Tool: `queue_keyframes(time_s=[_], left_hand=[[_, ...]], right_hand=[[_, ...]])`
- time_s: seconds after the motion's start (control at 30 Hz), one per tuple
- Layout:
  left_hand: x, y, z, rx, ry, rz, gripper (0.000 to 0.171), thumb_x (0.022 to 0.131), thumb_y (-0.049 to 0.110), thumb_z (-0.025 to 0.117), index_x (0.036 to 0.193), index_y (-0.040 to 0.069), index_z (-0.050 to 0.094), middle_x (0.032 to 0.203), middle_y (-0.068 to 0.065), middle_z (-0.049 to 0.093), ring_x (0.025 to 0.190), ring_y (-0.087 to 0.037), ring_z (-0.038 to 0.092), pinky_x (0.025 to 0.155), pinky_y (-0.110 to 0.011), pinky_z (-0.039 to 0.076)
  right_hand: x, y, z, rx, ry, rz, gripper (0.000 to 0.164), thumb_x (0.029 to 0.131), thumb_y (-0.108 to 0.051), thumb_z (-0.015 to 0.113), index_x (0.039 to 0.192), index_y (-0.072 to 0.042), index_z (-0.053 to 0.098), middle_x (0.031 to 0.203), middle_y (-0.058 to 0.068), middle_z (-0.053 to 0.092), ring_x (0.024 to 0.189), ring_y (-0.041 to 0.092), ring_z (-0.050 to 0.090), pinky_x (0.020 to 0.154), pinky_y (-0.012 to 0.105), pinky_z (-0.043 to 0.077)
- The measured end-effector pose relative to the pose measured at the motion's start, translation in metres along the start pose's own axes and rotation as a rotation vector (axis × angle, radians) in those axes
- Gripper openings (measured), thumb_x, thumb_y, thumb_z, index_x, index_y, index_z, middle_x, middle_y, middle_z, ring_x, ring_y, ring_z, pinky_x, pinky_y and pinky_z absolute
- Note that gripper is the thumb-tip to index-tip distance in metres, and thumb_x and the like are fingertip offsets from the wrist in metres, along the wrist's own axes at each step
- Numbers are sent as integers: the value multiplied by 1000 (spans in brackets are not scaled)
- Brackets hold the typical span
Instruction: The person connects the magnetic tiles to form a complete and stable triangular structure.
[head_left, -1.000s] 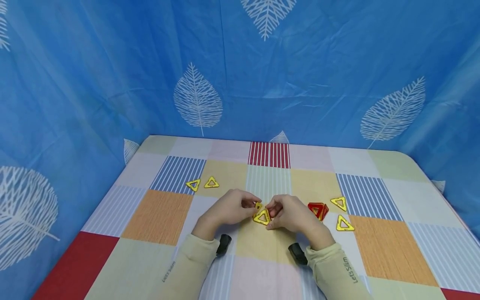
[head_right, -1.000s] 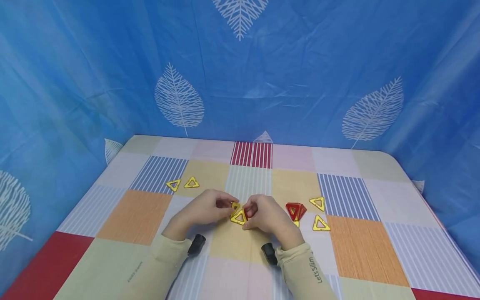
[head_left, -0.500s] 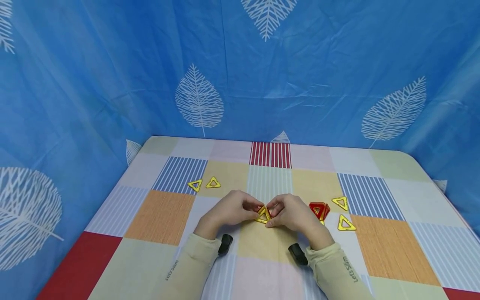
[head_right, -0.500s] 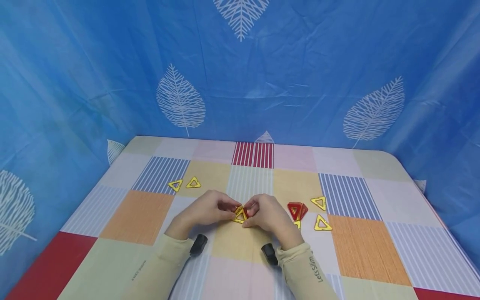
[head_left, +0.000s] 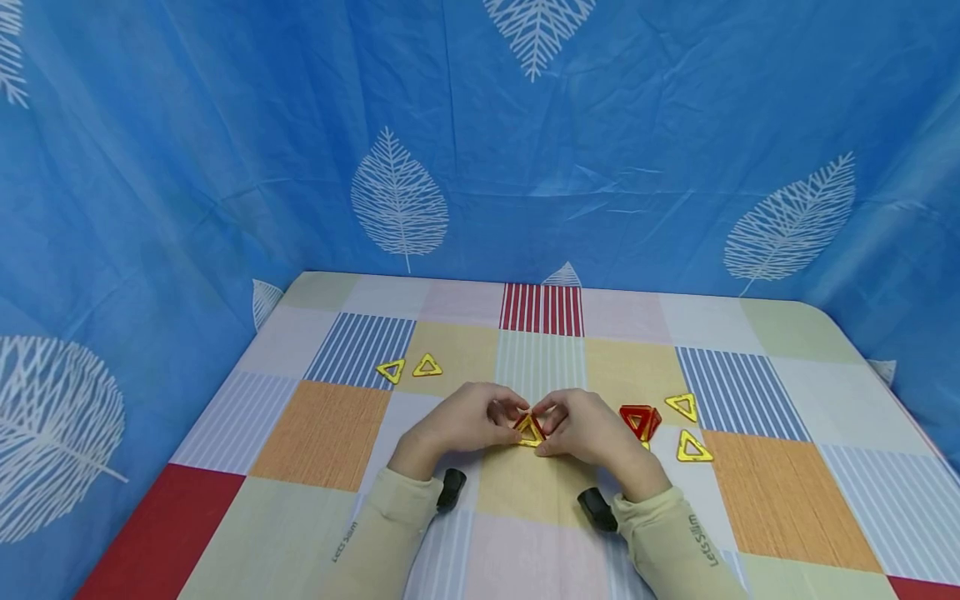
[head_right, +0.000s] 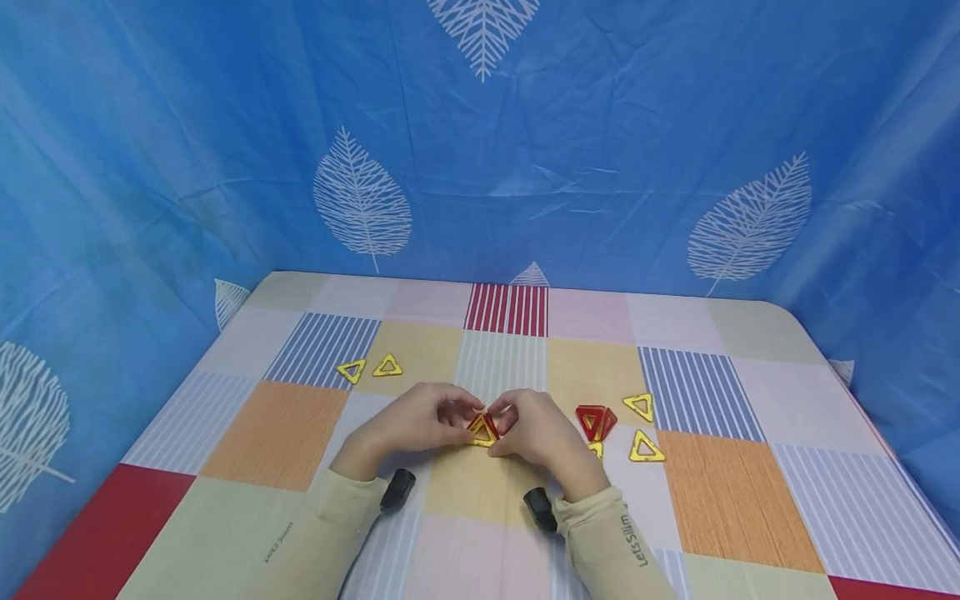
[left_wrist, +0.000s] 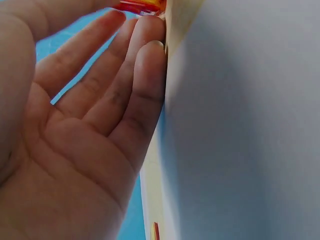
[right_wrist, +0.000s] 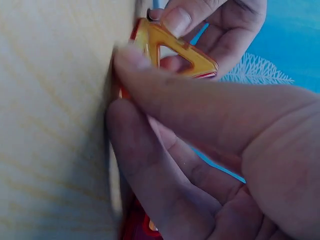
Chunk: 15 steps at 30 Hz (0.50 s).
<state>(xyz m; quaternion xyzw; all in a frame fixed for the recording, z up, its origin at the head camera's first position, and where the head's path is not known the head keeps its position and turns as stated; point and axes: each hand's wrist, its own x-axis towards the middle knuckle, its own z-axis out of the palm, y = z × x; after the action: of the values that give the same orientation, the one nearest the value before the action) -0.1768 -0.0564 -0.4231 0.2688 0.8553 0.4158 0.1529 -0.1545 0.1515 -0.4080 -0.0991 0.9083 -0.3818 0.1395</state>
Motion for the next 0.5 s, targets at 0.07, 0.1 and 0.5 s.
queue_keyframes(time_s=[0.07,0.1,0.5], left_hand=[[0,0,0,-5,-18,2,42,82,7,83,122,7,70,95,2,65,74,-8,61,67,-25,52],[0,-1,0,-5,-32,5,46,81,6,83,125,7,68,96,1,63,74,-8,60,66,-25,51],[-2,1,0,96,-55,30,46,80,7,84,123,9,69,99,3,58,78,-14,53,67,-26,47]], right_hand=[[-1,0,0,5,6,-7,37,70,-4,91,101,-4,71,77,0,64,68,13,61,65,29,54],[-1,1,-1,6,12,-11,35,70,-3,91,98,-4,70,77,0,65,68,13,62,65,29,54],[-3,2,-13,34,42,-99,29,75,-5,89,94,-4,68,79,1,65,69,15,62,63,32,54]])
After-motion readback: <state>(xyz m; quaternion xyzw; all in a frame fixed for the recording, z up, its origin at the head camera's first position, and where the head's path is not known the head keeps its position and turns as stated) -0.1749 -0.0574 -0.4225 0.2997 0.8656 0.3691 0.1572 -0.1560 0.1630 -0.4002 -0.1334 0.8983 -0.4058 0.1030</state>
